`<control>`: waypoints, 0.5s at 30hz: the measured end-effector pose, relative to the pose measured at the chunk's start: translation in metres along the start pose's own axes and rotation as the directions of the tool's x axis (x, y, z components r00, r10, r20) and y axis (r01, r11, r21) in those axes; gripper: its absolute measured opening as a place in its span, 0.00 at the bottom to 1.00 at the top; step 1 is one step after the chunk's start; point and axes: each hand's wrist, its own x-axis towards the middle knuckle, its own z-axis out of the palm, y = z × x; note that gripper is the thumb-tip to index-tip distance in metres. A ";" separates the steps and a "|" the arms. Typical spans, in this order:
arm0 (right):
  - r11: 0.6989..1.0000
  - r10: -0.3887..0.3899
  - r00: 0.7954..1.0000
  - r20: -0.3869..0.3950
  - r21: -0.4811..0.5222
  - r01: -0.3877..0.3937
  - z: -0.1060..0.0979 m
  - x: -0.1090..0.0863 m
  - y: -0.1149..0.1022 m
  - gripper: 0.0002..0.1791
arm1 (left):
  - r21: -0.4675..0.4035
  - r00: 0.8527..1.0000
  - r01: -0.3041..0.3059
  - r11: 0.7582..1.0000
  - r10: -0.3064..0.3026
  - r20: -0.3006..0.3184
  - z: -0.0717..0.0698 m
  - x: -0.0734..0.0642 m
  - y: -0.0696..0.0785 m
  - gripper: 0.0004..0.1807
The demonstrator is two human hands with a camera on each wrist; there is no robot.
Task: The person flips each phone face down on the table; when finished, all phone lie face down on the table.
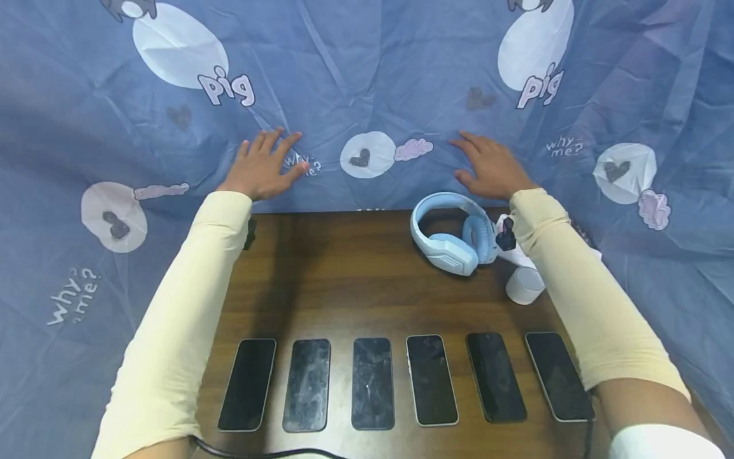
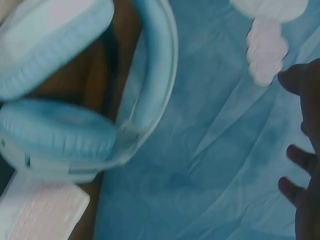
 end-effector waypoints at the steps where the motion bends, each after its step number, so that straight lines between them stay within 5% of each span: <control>1: 1.000 -0.005 1.000 -0.018 0.003 0.005 -0.001 -0.002 -0.005 0.35 | -0.006 1.000 -0.011 1.000 0.011 -0.009 0.000 -0.003 0.002 0.41; 6: 0.999 -0.046 0.994 -0.096 0.018 0.048 0.000 -0.021 -0.026 0.35 | -0.064 0.996 -0.070 0.996 0.065 -0.066 0.002 -0.027 0.011 0.41; 15: 0.995 -0.057 0.979 -0.194 0.074 0.073 0.008 -0.089 -0.063 0.37 | -0.094 0.970 -0.168 0.981 0.148 -0.192 0.015 -0.100 0.029 0.39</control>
